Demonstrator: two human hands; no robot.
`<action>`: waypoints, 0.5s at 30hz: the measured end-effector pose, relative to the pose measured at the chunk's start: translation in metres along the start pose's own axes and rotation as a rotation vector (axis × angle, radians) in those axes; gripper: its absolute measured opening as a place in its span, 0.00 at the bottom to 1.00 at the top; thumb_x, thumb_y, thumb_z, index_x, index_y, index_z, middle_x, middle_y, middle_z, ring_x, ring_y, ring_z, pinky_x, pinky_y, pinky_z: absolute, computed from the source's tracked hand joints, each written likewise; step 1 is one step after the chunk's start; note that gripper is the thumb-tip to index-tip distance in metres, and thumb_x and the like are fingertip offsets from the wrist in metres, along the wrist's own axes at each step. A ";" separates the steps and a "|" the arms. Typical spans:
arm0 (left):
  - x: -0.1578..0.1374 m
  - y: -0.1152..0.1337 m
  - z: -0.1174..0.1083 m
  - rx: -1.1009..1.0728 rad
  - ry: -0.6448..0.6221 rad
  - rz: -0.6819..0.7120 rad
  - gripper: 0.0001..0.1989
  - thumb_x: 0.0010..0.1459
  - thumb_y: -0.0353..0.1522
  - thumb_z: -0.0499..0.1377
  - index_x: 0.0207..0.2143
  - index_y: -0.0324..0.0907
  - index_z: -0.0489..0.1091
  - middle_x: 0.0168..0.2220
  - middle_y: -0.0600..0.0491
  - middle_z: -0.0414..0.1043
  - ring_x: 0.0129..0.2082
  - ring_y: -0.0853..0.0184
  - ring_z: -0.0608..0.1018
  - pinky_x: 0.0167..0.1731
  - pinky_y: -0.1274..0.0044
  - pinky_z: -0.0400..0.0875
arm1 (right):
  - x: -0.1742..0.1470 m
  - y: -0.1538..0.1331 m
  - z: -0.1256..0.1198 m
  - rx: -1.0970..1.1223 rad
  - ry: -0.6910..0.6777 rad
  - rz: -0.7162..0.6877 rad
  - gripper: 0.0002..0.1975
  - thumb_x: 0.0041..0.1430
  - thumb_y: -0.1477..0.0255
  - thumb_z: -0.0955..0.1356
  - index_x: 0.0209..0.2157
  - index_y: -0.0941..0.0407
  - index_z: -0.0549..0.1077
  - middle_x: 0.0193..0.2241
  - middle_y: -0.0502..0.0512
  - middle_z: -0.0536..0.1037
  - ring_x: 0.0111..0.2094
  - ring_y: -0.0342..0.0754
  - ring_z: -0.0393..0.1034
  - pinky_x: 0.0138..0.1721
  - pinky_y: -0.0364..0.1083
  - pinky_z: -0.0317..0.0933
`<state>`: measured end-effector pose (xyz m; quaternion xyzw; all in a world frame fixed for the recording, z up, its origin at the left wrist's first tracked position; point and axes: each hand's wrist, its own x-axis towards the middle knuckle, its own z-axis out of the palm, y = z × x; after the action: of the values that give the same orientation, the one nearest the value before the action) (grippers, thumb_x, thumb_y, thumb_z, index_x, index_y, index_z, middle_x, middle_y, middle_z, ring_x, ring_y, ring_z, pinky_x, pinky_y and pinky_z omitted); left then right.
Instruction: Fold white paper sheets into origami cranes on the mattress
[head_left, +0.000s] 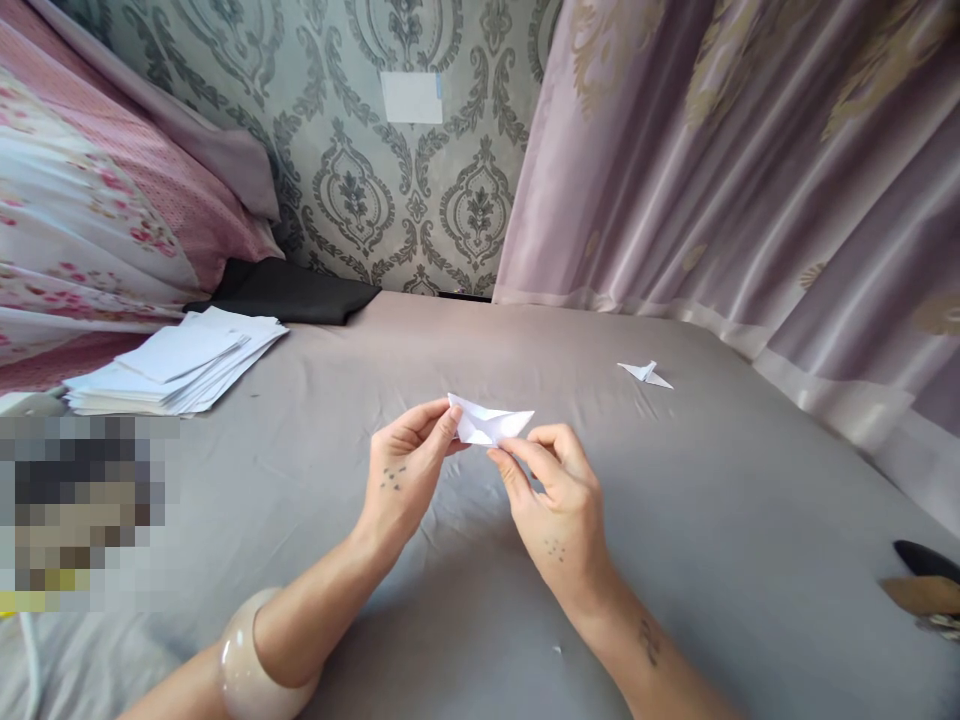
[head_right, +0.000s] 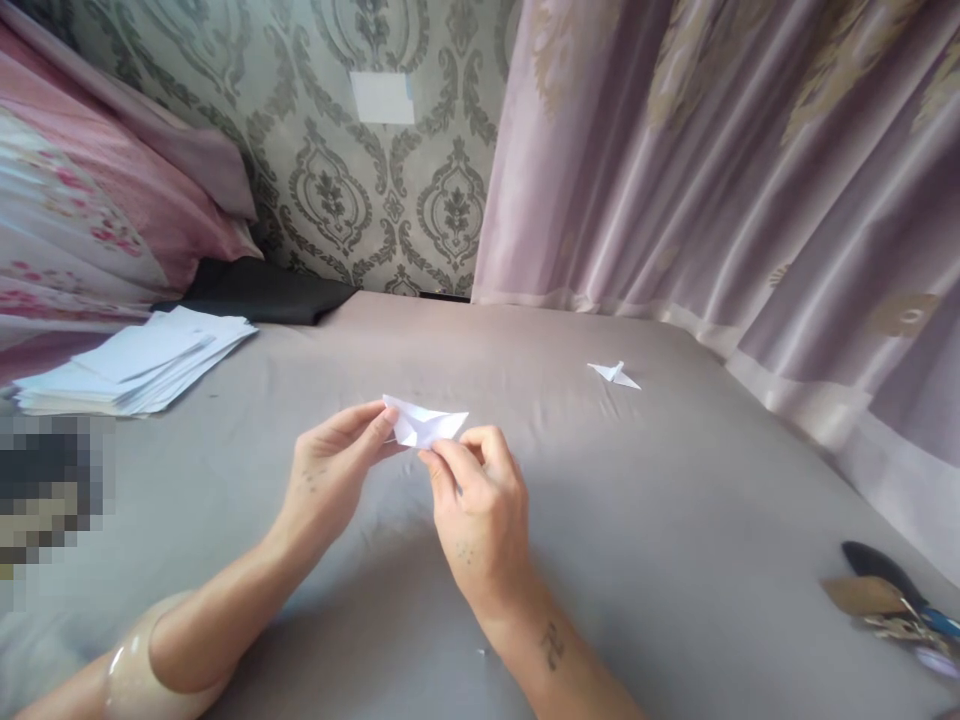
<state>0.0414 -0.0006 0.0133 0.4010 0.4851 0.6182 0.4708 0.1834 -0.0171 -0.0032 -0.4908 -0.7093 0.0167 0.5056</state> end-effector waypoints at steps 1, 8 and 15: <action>-0.001 0.000 0.000 -0.002 0.013 0.008 0.16 0.52 0.40 0.66 0.38 0.38 0.77 0.35 0.51 0.80 0.37 0.64 0.80 0.40 0.73 0.78 | -0.001 -0.001 0.001 0.037 0.010 0.038 0.06 0.60 0.75 0.67 0.35 0.54 0.77 0.33 0.53 0.68 0.29 0.42 0.66 0.30 0.44 0.65; -0.006 -0.004 0.003 -0.014 0.018 0.067 0.11 0.53 0.37 0.66 0.37 0.40 0.78 0.33 0.53 0.80 0.33 0.68 0.79 0.38 0.76 0.78 | -0.008 -0.003 0.009 0.165 0.005 0.069 0.09 0.62 0.78 0.66 0.40 0.53 0.76 0.40 0.55 0.74 0.39 0.45 0.73 0.40 0.46 0.70; -0.008 -0.005 0.002 0.081 -0.021 0.119 0.07 0.53 0.33 0.65 0.35 0.41 0.78 0.31 0.54 0.80 0.31 0.68 0.79 0.33 0.79 0.76 | -0.009 0.000 0.007 -0.037 -0.008 -0.199 0.13 0.61 0.82 0.64 0.43 0.54 0.73 0.42 0.58 0.79 0.42 0.50 0.74 0.44 0.51 0.68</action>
<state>0.0460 -0.0073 0.0088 0.4545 0.4802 0.6204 0.4218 0.1779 -0.0202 -0.0127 -0.4269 -0.7569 -0.0448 0.4927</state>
